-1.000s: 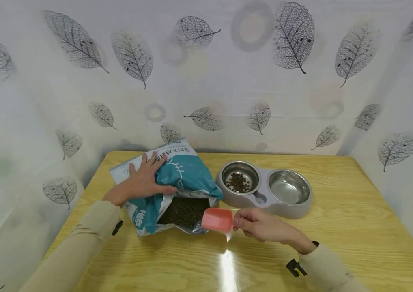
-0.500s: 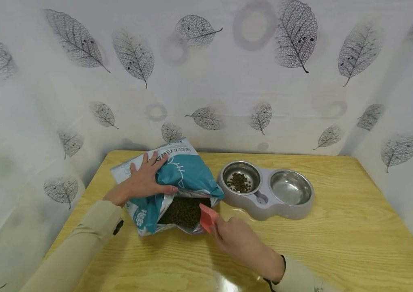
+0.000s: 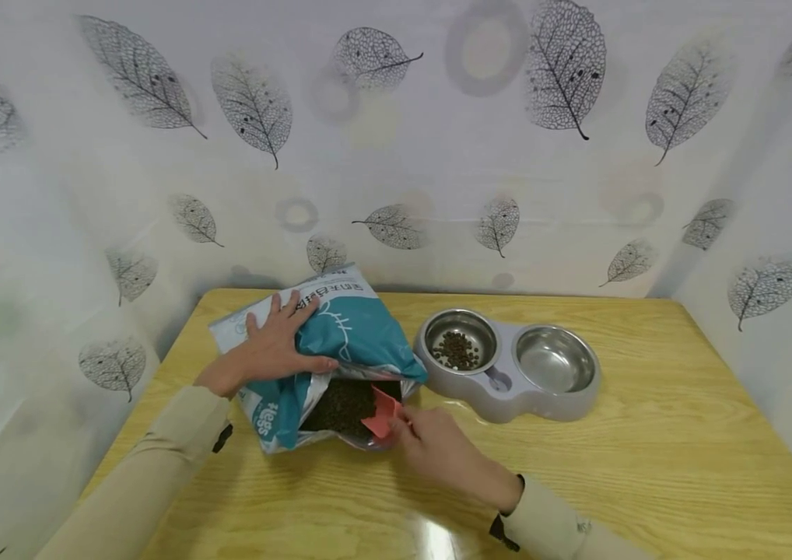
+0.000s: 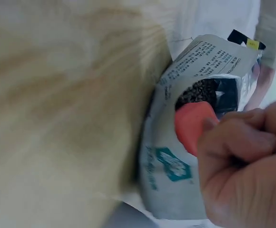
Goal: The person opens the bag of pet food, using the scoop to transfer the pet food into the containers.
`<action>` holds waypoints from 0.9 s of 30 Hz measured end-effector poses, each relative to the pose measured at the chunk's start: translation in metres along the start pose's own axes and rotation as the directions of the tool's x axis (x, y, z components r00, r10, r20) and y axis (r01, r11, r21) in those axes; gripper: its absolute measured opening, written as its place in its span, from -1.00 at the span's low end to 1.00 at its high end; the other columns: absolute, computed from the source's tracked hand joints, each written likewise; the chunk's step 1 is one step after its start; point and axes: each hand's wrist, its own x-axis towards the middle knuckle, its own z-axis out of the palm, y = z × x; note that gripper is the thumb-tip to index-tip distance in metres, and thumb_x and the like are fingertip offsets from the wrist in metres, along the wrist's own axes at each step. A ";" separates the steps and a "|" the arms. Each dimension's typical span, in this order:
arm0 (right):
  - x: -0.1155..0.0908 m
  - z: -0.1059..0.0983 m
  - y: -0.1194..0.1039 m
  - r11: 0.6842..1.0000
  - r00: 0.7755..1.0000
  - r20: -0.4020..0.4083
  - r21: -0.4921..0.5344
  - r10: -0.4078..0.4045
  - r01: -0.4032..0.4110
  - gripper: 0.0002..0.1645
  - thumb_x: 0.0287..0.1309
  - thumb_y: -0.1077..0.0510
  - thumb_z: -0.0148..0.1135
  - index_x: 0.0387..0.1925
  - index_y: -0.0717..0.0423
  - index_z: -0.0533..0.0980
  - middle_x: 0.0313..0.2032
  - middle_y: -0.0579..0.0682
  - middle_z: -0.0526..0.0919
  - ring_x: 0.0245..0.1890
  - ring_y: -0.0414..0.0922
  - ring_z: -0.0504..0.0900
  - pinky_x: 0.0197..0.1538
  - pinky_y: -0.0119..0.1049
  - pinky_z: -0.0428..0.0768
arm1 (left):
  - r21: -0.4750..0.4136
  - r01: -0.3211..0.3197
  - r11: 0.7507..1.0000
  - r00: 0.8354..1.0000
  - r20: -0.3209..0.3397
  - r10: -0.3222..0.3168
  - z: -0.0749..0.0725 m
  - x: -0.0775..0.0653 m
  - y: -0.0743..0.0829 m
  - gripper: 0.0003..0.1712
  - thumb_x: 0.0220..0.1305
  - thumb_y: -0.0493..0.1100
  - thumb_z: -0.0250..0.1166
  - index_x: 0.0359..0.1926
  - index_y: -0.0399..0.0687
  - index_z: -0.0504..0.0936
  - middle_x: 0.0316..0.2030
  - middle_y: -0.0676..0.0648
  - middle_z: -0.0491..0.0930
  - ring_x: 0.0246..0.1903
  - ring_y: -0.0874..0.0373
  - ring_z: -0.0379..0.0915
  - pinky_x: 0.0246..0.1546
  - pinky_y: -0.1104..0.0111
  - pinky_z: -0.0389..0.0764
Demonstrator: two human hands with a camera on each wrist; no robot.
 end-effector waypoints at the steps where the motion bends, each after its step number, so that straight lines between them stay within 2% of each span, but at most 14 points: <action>1: 0.001 -0.001 0.002 0.995 0.998 0.027 0.079 0.054 -0.056 -0.60 0.49 0.18 0.08 -0.56 0.13 0.47 -0.70 -0.21 0.29 -0.70 -0.36 0.24 -0.59 -0.45 0.25 | 0.003 -0.001 1.000 1.000 0.000 0.001 0.000 0.000 0.000 0.40 0.08 0.58 0.30 0.67 0.03 -0.17 0.64 -0.33 -0.35 0.57 -0.48 -0.57 0.32 -0.60 -0.38; 3: 0.001 -0.003 0.005 0.956 0.981 0.093 0.228 0.169 -0.186 -0.59 0.52 0.14 0.06 -0.49 0.19 0.55 -0.71 -0.20 0.30 -0.74 -0.35 0.23 -0.63 -0.43 0.25 | 0.002 -0.002 1.000 1.000 -0.001 0.002 0.000 0.000 0.000 0.40 0.08 0.58 0.30 0.67 0.03 -0.17 0.64 -0.33 -0.35 0.57 -0.48 -0.57 0.32 -0.60 -0.38; 7: -0.004 -0.007 0.008 0.819 0.926 0.202 0.432 0.319 -0.376 -0.57 0.56 0.08 0.02 -0.34 0.31 0.61 -0.76 -0.16 0.30 -0.84 -0.31 0.15 -0.73 -0.42 0.18 | -0.005 -0.004 1.000 1.000 -0.003 0.004 0.000 0.000 0.000 0.40 0.09 0.57 0.31 0.67 0.04 -0.17 0.64 -0.34 -0.35 0.57 -0.48 -0.59 0.31 -0.61 -0.40; 12: -0.011 -0.013 0.006 0.698 0.892 0.283 0.555 0.353 -0.452 -0.54 0.58 0.07 0.00 -0.25 0.40 0.58 -0.72 -0.14 0.27 -0.83 -0.29 0.07 -0.73 -0.42 0.10 | -0.013 -0.003 1.000 1.000 0.003 0.003 0.001 0.000 0.001 0.40 0.09 0.57 0.32 0.67 0.04 -0.18 0.64 -0.34 -0.37 0.57 -0.46 -0.64 0.31 -0.60 -0.43; 15: -0.014 -0.016 0.005 0.641 0.876 0.322 0.598 0.358 -0.481 -0.55 0.58 0.05 -0.01 -0.18 0.39 0.59 -0.70 -0.13 0.27 -0.82 -0.29 0.04 -0.73 -0.43 0.07 | -0.010 -0.002 1.000 1.000 0.002 0.002 0.000 -0.001 0.001 0.41 0.08 0.58 0.31 0.68 0.04 -0.18 0.64 -0.34 -0.37 0.57 -0.47 -0.64 0.31 -0.60 -0.43; 17: -0.016 -0.018 0.006 0.611 0.871 0.342 0.621 0.351 -0.490 -0.54 0.59 0.05 -0.02 -0.15 0.41 0.58 -0.68 -0.15 0.26 -0.81 -0.29 0.02 -0.73 -0.44 0.06 | -0.008 -0.002 1.000 1.000 -0.001 0.002 0.000 -0.002 0.001 0.41 0.07 0.59 0.31 0.67 0.03 -0.17 0.63 -0.35 -0.36 0.56 -0.48 -0.62 0.30 -0.61 -0.43; 22: -0.021 -0.025 0.009 0.562 0.871 0.376 0.665 0.317 -0.492 -0.53 0.60 0.02 -0.05 -0.14 0.40 0.53 -0.68 -0.17 0.22 -0.79 -0.29 0.01 -0.72 -0.45 0.07 | -0.005 -0.009 1.000 1.000 -0.004 0.009 0.001 -0.002 0.001 0.41 0.08 0.58 0.30 0.67 0.03 -0.17 0.63 -0.36 -0.36 0.56 -0.50 -0.61 0.30 -0.61 -0.42; 27: -0.023 -0.030 0.012 0.525 0.882 0.399 0.710 0.249 -0.469 -0.56 0.59 -0.03 -0.03 -0.18 0.30 0.49 -0.72 -0.20 0.22 -0.77 -0.32 0.07 -0.69 -0.46 0.10 | -0.002 -0.004 1.000 1.000 -0.006 0.004 0.003 -0.002 0.001 0.40 0.09 0.57 0.31 0.68 0.04 -0.19 0.64 -0.33 -0.38 0.57 -0.46 -0.64 0.32 -0.59 -0.43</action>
